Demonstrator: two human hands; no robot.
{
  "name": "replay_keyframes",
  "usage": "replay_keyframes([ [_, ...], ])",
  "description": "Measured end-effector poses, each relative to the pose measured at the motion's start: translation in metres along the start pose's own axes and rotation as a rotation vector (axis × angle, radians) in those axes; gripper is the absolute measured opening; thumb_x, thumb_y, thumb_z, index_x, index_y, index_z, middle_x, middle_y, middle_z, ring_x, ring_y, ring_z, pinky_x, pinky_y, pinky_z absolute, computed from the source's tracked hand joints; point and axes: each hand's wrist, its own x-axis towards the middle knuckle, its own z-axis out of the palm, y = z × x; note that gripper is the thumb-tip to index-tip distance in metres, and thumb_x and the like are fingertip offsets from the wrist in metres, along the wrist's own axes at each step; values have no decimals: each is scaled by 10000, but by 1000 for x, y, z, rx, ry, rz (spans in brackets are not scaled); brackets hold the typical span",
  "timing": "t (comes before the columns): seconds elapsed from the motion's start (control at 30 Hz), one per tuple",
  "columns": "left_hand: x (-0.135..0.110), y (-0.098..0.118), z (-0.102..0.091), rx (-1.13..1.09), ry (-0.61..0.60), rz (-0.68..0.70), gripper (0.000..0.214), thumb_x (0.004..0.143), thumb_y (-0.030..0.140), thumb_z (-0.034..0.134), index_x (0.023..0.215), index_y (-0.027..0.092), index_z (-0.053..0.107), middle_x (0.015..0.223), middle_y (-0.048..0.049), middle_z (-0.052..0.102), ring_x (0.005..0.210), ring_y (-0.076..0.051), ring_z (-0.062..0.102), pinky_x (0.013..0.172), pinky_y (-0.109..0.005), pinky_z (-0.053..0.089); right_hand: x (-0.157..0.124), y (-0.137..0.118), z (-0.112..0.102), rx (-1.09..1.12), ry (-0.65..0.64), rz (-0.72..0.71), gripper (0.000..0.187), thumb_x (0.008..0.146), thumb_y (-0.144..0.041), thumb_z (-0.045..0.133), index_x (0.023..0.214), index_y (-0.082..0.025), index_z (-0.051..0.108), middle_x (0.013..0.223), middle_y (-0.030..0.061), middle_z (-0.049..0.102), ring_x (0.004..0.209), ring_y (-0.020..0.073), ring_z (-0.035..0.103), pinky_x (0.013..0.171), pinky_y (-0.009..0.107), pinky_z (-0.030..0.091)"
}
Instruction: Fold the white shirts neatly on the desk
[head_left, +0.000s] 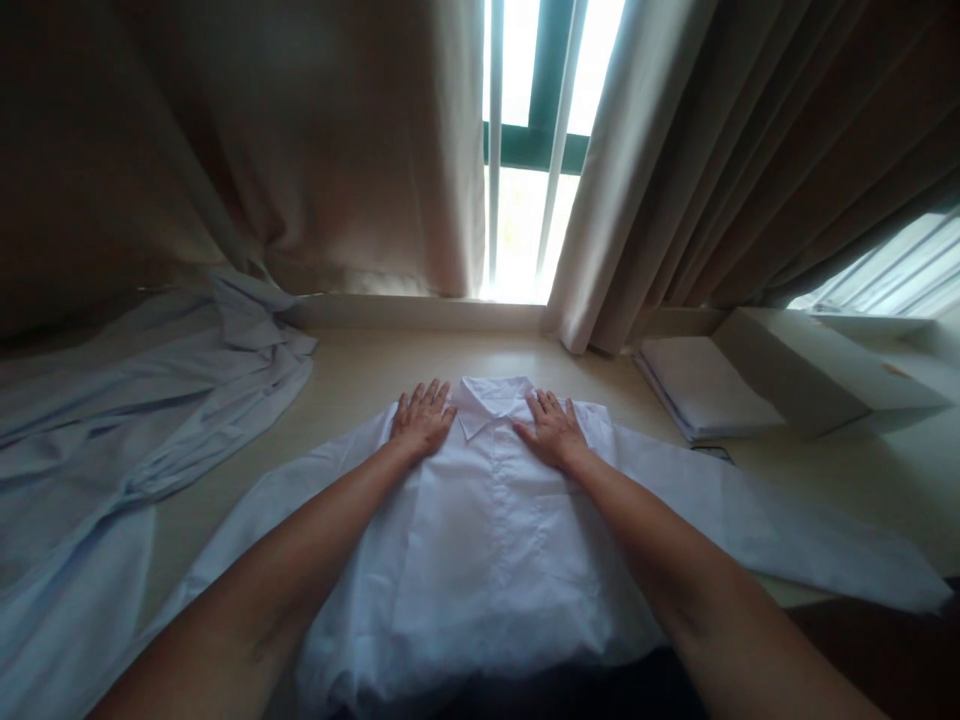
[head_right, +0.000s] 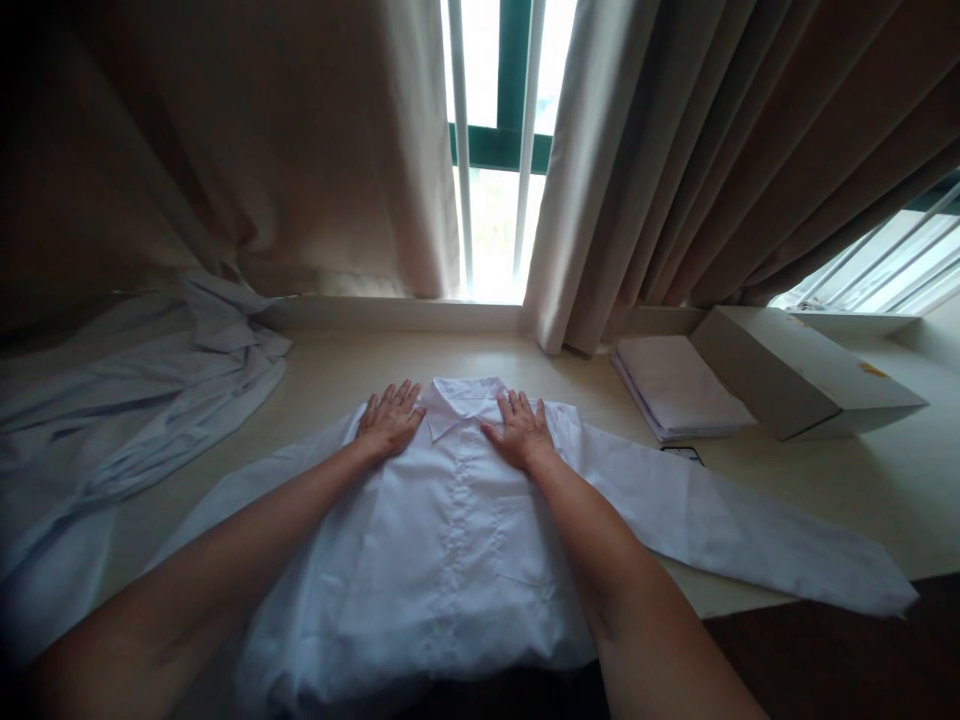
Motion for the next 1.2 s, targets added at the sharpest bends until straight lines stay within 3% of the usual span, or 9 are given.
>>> replay_keyframes([
  [0.07, -16, 7, -8, 7, 97, 1, 630, 926, 457, 280, 1483, 164, 253, 1565, -75, 198, 1442, -251, 130, 1162, -465, 111, 0, 0, 0, -4, -5, -3, 765, 903, -688, 199, 1505, -215, 185, 1566, 93, 148, 1434, 262, 77, 1122, 492, -25],
  [0.17, -66, 20, -23, 9, 149, 121, 641, 926, 444, 314, 1471, 110, 269, 1539, -128, 261, 1430, -241, 183, 1161, -431, 142, -2, -1, -5, -6, -2, -11, 779, 899, -697, 184, 1502, -204, 198, 1562, 100, 164, 1431, 268, 88, 1121, 498, -21],
  [0.23, -107, 27, -30, 10, 64, 239, 588, 924, 469, 332, 1449, 203, 342, 1521, -89, 317, 1420, -242, 217, 1153, -445, 166, -6, -5, -12, -16, 3, -7, 777, 902, -691, 198, 1497, -190, 215, 1559, 111, 168, 1430, 282, 91, 1118, 513, -21],
  [0.33, -155, 27, -34, 26, 0, 218, 594, 899, 555, 353, 1438, 306, 354, 1546, -61, 263, 1434, -282, 161, 1140, -520, 135, -20, -21, -26, -49, 75, -11, 729, 929, -632, 233, 1482, -158, 257, 1553, 131, 180, 1429, 302, 82, 1113, 537, -38],
  [0.4, -170, 23, -33, 31, -49, 178, 623, 879, 604, 358, 1444, 343, 332, 1561, -46, 223, 1440, -302, 118, 1132, -555, 95, -37, -38, -30, -50, 122, -61, 651, 962, -554, 203, 1468, -154, 293, 1544, 128, 215, 1429, 276, 104, 1125, 511, -28],
  [0.5, -174, 17, -28, 23, -92, 115, 659, 860, 657, 331, 1455, 378, 283, 1574, -24, 174, 1445, -316, 63, 1121, -586, 38, -65, -66, -24, -10, 49, -180, 622, 970, -528, 184, 1473, -178, 291, 1546, 96, 226, 1431, 229, 123, 1145, 448, 28],
  [0.63, -171, 17, -22, 16, -40, 95, 678, 852, 689, 282, 1463, 398, 241, 1581, -19, 140, 1447, -314, 36, 1117, -583, -9, -81, -87, -8, 31, -123, -122, 747, 922, -648, 177, 1515, -194, 165, 1572, 58, 118, 1442, 267, 33, 1134, 501, 18],
  [1.0, -142, 15, -26, 2, -49, 47, 691, 840, 710, 257, 1457, 401, 261, 1581, -2, 144, 1449, -300, 23, 1127, -544, -43, -42, -80, -6, -14, -115, -132, 753, 911, -670, 130, 1521, -228, 131, 1578, 21, 75, 1445, 239, -18, 1139, 455, -41],
  [1.2, -135, 14, -23, -3, -42, 48, 760, 845, 701, 249, 1490, 301, 215, 1584, -41, 122, 1449, -301, 24, 1134, -536, -21, -32, -74, -7, -11, -89, -124, 743, 912, -673, 169, 1517, -242, 142, 1577, 18, 102, 1445, 216, -9, 1141, 441, -34],
])
